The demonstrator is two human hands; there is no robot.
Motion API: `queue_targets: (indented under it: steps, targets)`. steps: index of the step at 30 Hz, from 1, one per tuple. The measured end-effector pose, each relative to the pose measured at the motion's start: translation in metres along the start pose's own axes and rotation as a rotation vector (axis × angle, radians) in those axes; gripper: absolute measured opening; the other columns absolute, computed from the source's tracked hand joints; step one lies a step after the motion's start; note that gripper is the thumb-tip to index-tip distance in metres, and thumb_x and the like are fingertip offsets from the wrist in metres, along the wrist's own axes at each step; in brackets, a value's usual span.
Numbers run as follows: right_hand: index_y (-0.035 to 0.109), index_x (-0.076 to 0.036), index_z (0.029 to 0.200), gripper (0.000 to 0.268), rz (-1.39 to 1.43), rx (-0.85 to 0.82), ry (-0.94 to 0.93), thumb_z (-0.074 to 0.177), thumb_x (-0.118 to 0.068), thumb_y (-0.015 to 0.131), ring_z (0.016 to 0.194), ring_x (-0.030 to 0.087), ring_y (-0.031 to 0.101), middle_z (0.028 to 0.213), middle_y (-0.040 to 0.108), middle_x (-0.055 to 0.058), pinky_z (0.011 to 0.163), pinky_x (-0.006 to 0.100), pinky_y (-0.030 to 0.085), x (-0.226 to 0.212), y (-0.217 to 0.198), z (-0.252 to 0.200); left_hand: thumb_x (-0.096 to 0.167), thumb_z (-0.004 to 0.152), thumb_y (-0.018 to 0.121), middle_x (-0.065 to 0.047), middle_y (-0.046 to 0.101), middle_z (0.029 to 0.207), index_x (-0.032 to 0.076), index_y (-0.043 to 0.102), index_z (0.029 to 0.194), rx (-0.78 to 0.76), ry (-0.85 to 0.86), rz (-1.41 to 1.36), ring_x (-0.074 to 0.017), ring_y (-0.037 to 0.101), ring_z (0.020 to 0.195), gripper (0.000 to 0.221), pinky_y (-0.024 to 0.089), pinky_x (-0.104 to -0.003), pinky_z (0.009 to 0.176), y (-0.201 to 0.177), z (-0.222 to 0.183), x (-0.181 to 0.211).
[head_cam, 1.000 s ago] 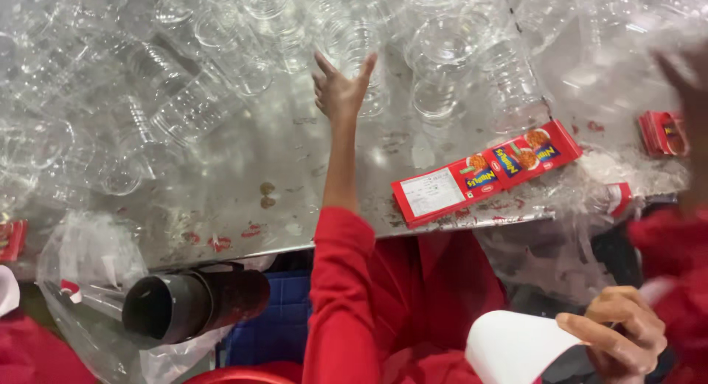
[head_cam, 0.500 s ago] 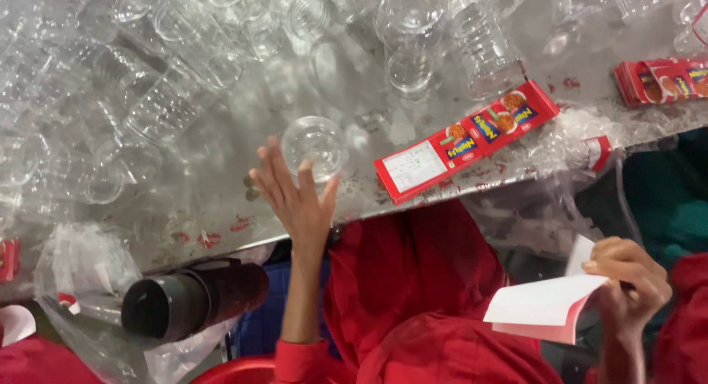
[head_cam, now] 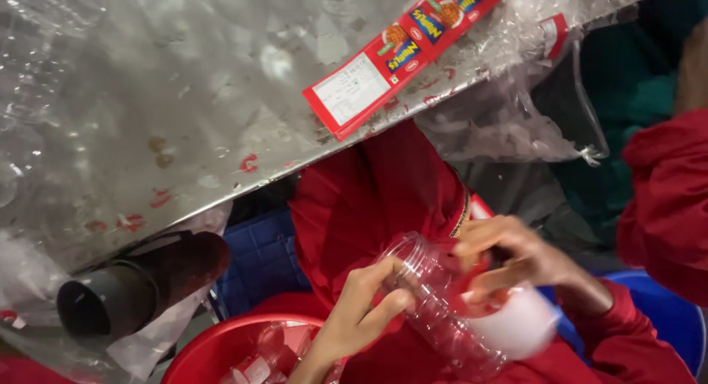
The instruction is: The person applies adhesive labels to empty plastic jars by hand. They peel a label from a roll, align it against the side of a jar, and press it firmly before setting the labeled jar aside.
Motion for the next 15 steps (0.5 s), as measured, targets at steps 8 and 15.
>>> queue_targets:
  steps: [8, 15]
  targets:
    - [0.058, -0.013, 0.122, 0.065, -0.322, -0.079, 0.018, 0.071, -0.024, 0.097, 0.077, 0.021, 0.067, 0.097, 0.071, 0.002, 0.067, 0.035, 0.054, -0.022, 0.013, 0.005, 0.020, 0.089, 0.077, -0.008, 0.070, 0.081, 0.002, 0.065, 0.098, -0.118, 0.239, 0.349, -0.0224, 0.071, 0.075, 0.023, 0.055, -0.033, 0.069, 0.013, -0.005, 0.026]
    - [0.054, -0.010, 0.126, 0.065, -0.247, -0.005, 0.182, 0.076, -0.019, 0.094, 0.079, 0.014, 0.066, 0.092, 0.070, 0.001, 0.064, 0.031, 0.052, 0.013, -0.024, -0.017, 0.017, 0.095, 0.072, -0.007, 0.070, 0.084, 0.005, 0.066, 0.104, -0.183, 0.226, 0.390, -0.0228, 0.070, 0.080, 0.016, 0.054, -0.036, 0.075, 0.013, -0.007, 0.027]
Point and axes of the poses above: each hand's wrist, its own z-axis towards the middle knuckle, its own y-axis out of the palm, x = y × z, the point moved 6 cm from there along z, towards the middle knuckle
